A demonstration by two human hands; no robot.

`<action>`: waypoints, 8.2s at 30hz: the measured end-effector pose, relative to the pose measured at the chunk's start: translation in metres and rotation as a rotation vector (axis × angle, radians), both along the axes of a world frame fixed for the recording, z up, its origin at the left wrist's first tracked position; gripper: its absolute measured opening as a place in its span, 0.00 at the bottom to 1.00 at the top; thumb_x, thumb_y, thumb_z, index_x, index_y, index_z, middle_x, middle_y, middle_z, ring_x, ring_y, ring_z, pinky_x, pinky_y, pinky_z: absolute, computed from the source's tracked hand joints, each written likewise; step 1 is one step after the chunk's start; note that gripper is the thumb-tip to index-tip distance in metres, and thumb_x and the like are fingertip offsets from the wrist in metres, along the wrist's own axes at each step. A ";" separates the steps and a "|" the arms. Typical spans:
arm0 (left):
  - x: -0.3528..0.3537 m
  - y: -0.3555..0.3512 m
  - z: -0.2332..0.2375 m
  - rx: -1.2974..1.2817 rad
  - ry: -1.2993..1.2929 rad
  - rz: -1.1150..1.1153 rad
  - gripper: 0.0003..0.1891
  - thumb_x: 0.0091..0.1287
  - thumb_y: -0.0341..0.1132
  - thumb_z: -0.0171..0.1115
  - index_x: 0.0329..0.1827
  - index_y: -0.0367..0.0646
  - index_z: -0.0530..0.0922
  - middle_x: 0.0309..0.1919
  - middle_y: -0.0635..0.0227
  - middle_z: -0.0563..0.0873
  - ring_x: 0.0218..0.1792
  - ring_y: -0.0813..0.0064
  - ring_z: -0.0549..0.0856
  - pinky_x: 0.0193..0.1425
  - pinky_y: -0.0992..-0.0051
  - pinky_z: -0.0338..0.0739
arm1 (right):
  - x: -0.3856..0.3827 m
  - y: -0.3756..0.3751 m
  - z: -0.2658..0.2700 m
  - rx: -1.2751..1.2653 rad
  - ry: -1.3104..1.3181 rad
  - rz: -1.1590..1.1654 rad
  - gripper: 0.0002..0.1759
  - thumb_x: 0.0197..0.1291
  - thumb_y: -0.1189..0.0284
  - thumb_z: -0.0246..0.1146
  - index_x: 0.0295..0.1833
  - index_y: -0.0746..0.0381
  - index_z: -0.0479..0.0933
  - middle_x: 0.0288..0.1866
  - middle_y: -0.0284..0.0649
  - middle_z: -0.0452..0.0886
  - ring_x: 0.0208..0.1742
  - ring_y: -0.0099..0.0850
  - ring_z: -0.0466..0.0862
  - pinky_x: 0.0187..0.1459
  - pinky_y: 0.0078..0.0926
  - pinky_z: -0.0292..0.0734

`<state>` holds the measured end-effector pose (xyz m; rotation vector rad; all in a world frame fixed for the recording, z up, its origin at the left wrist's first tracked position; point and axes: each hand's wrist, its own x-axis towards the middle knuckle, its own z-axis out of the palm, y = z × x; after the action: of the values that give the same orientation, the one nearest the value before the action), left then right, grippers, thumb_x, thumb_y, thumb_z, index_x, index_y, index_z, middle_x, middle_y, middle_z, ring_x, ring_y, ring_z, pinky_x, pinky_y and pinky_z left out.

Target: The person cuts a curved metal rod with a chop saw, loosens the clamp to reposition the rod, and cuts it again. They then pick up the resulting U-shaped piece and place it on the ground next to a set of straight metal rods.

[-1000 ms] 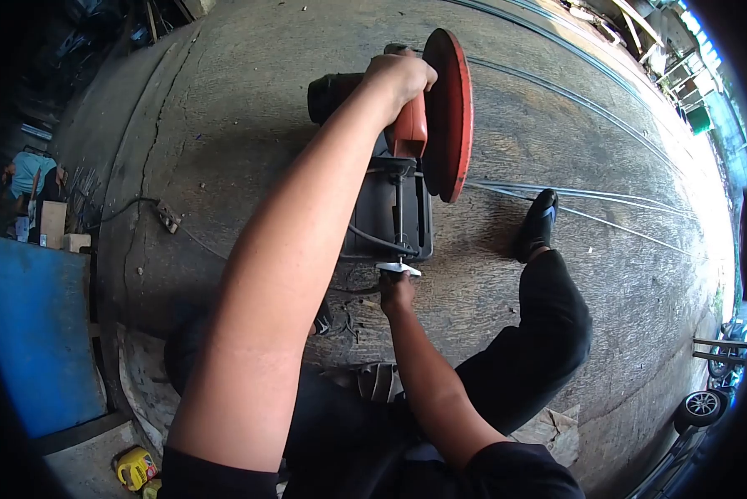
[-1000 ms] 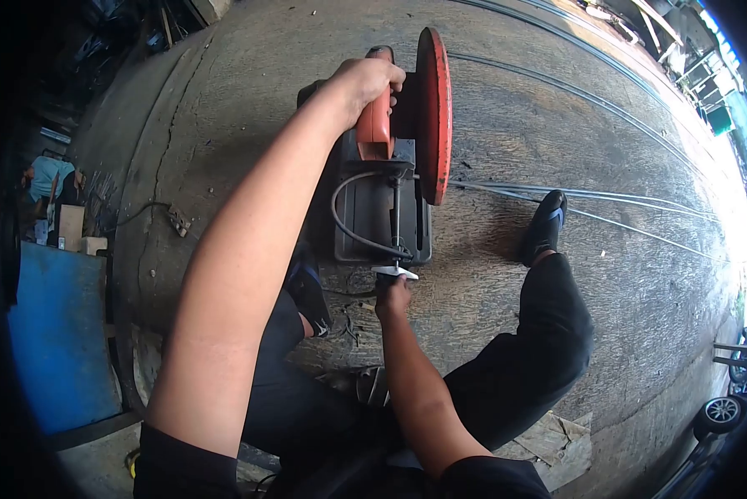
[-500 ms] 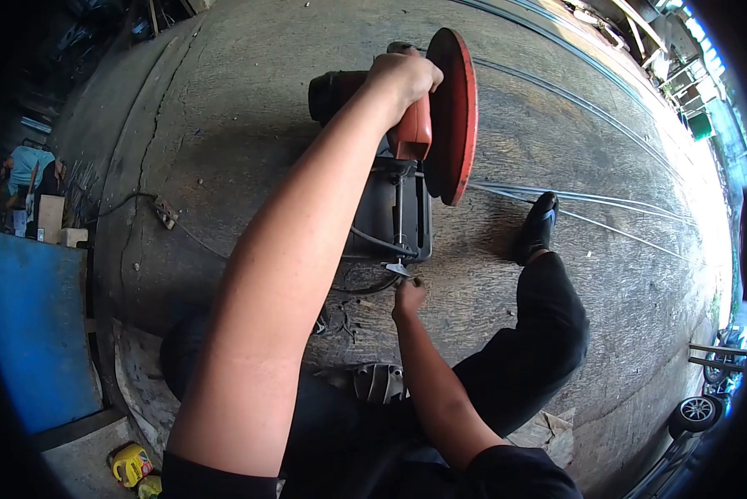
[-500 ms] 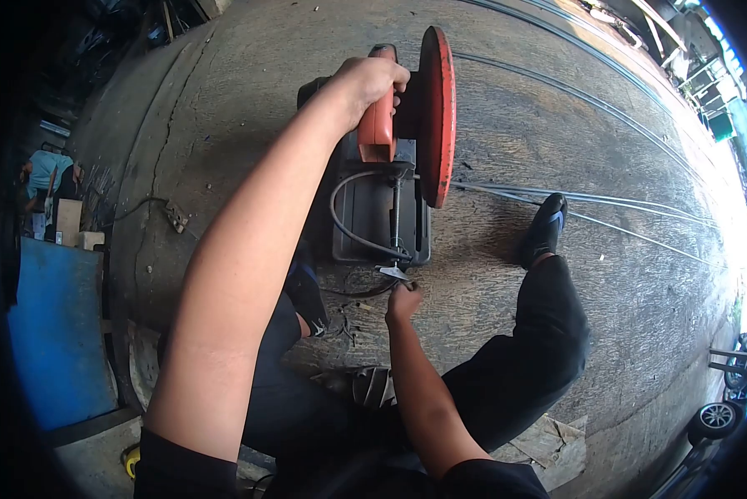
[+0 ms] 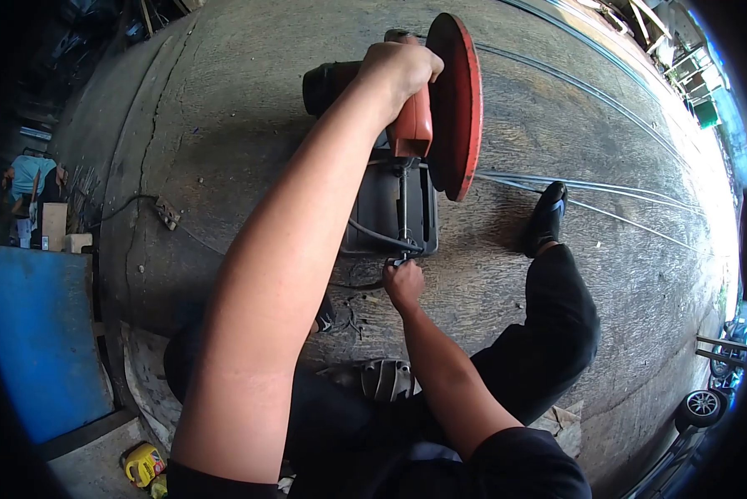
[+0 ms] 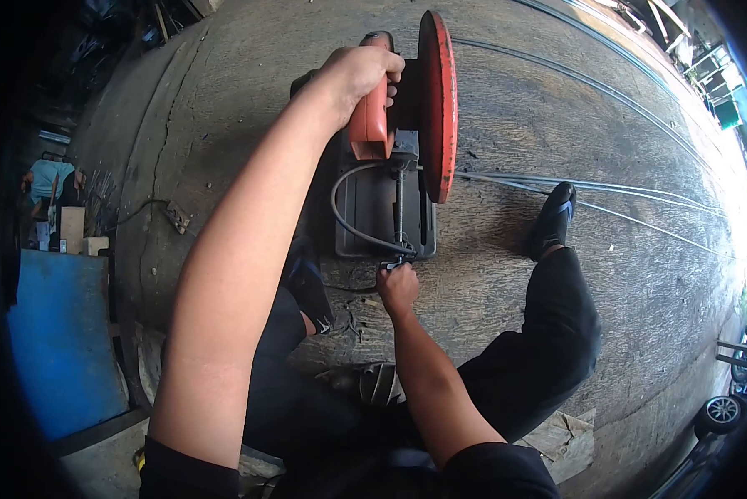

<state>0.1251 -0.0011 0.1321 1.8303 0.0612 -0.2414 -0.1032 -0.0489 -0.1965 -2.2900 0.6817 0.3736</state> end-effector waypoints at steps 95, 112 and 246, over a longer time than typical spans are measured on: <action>-0.101 -0.001 -0.059 0.272 -0.158 0.169 0.20 0.47 0.35 0.64 0.31 0.21 0.74 0.26 0.36 0.82 0.34 0.49 0.87 0.37 0.62 0.80 | 0.119 -0.080 0.210 0.177 -1.087 0.249 0.33 0.58 0.80 0.54 0.71 0.59 0.60 0.71 0.61 0.58 0.69 0.56 0.62 0.64 0.41 0.65; -0.108 0.000 -0.072 0.306 -0.169 0.175 0.20 0.48 0.36 0.65 0.32 0.23 0.73 0.27 0.37 0.82 0.34 0.48 0.86 0.38 0.61 0.80 | 0.110 -0.078 0.204 0.174 -1.089 0.217 0.33 0.58 0.80 0.55 0.71 0.55 0.61 0.71 0.59 0.58 0.66 0.57 0.66 0.60 0.41 0.71; -0.118 -0.001 -0.085 0.308 -0.147 0.190 0.21 0.50 0.36 0.65 0.36 0.23 0.73 0.31 0.37 0.82 0.38 0.45 0.85 0.42 0.60 0.79 | 0.104 -0.071 0.188 0.061 -1.128 0.140 0.29 0.57 0.79 0.56 0.67 0.59 0.66 0.68 0.57 0.64 0.62 0.55 0.71 0.55 0.41 0.75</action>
<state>0.0067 -0.0024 0.0474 2.1275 0.1764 0.0403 0.0012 -0.1198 -0.0086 -2.0486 -0.0733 -0.7898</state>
